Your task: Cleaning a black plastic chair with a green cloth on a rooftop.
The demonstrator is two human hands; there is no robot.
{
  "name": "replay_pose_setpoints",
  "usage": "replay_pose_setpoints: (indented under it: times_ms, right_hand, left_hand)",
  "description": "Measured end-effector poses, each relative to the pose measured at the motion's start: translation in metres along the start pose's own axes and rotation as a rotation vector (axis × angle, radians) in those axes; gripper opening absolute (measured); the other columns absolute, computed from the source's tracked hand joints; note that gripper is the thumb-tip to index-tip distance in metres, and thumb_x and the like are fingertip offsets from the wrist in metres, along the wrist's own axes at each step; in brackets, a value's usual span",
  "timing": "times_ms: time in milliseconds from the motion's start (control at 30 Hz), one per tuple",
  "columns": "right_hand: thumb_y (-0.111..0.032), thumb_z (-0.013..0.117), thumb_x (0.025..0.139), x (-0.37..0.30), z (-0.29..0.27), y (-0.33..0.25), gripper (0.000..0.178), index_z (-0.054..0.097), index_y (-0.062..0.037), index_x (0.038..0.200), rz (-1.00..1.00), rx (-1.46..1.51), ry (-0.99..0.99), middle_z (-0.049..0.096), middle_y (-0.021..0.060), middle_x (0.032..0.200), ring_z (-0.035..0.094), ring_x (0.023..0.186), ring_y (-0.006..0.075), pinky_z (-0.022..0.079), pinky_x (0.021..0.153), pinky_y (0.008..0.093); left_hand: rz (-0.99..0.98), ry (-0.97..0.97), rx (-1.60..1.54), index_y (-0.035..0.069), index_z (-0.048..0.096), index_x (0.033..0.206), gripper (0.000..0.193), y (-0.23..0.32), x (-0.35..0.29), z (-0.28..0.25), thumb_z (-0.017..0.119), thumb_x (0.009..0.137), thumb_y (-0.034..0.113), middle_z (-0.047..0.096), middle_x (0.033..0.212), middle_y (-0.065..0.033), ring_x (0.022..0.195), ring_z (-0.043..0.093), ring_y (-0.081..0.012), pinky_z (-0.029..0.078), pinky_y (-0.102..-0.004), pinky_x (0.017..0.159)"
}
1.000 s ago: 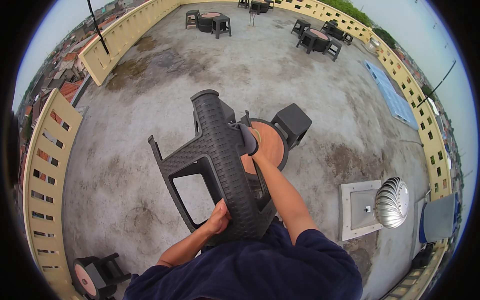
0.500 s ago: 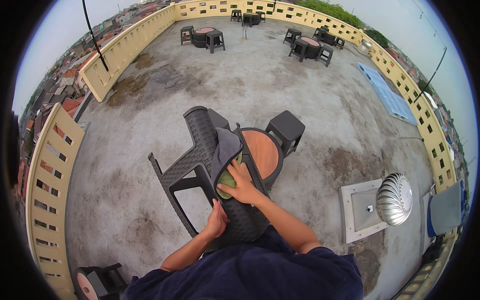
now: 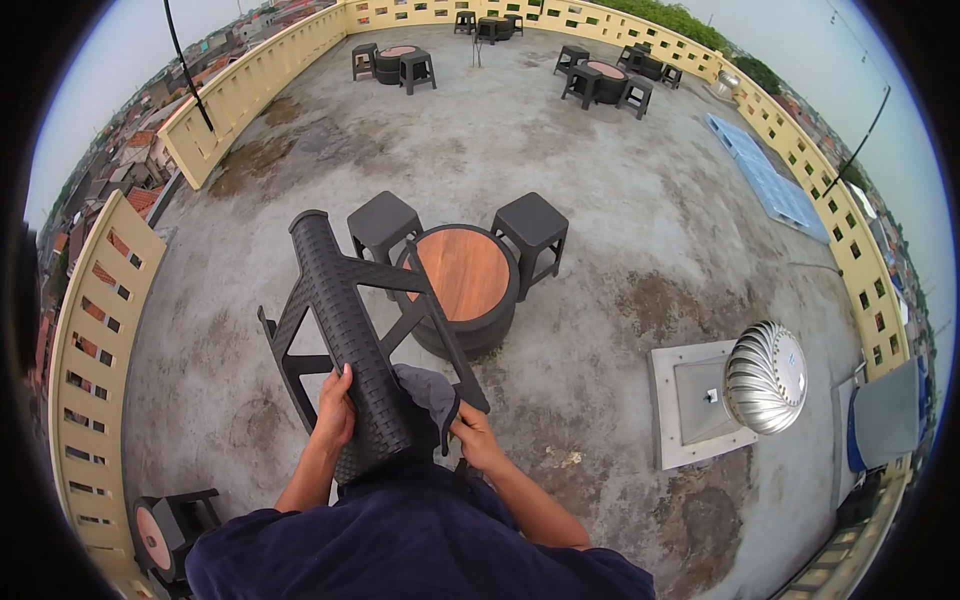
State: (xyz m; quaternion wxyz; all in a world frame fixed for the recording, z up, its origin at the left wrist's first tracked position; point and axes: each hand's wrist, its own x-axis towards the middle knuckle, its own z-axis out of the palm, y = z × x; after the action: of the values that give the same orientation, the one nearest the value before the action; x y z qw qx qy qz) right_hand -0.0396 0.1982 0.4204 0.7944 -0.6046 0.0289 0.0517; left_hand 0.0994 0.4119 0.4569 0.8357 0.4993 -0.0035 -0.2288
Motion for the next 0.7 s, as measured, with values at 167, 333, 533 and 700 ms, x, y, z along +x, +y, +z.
replay_pose_setpoints:
  times_ms: [167,333,533,700]
  right_hand:
    - [-0.019,0.055,0.095,-0.058,-0.044,-0.008,0.047,0.050,-0.0029,0.139,-0.451,0.802,0.185,0.048,0.0109,0.145,0.047,0.132,0.0253,0.035,0.111,0.0374]
    - [-0.026,0.056,0.097,-0.105,-0.057,-0.058,0.053,0.045,-0.0019,0.143,-0.315,0.551,0.108,0.046,0.0115,0.147,0.044,0.134,0.0259,0.031,0.113,0.0397]
    - [-0.025,0.056,0.095,-0.067,-0.009,-0.040,0.051,0.050,-0.0121,0.143,-0.443,-0.949,0.086,0.044,0.0099,0.149,0.043,0.130,0.0288,0.022,0.113,0.0460]
    - [-0.030,0.056,0.094,-0.044,-0.049,0.017,0.054,0.045,-0.0164,0.146,-0.324,-0.859,0.411,0.035,0.0161,0.154,0.024,0.146,0.0352,0.013,0.117,0.0485]
  left_hand:
    - [-0.034,-0.055,0.068,-0.002,0.050,0.123,0.034,-0.017,-0.015,0.035,0.054,0.101,0.024,0.063,0.113,-0.0103,0.102,0.062,-0.0176,0.049,-0.0330,0.090]
    - [-0.091,-0.181,0.152,-0.002,0.049,0.125,0.039,-0.031,-0.014,0.049,0.056,0.100,0.027,0.063,0.113,-0.0098,0.099,0.062,-0.0163,0.050,-0.0321,0.088]
    - [-0.099,-0.261,0.087,-0.001,0.051,0.126,0.042,-0.039,-0.009,0.080,0.054,0.101,0.034,0.063,0.113,-0.0079,0.098,0.061,-0.0144,0.050,-0.0309,0.089]
    - [-0.136,-0.395,0.122,0.000,0.050,0.129,0.043,-0.017,-0.010,0.071,0.053,0.102,0.034,0.062,0.118,-0.0076,0.106,0.058,-0.0139,0.046,-0.0305,0.095]
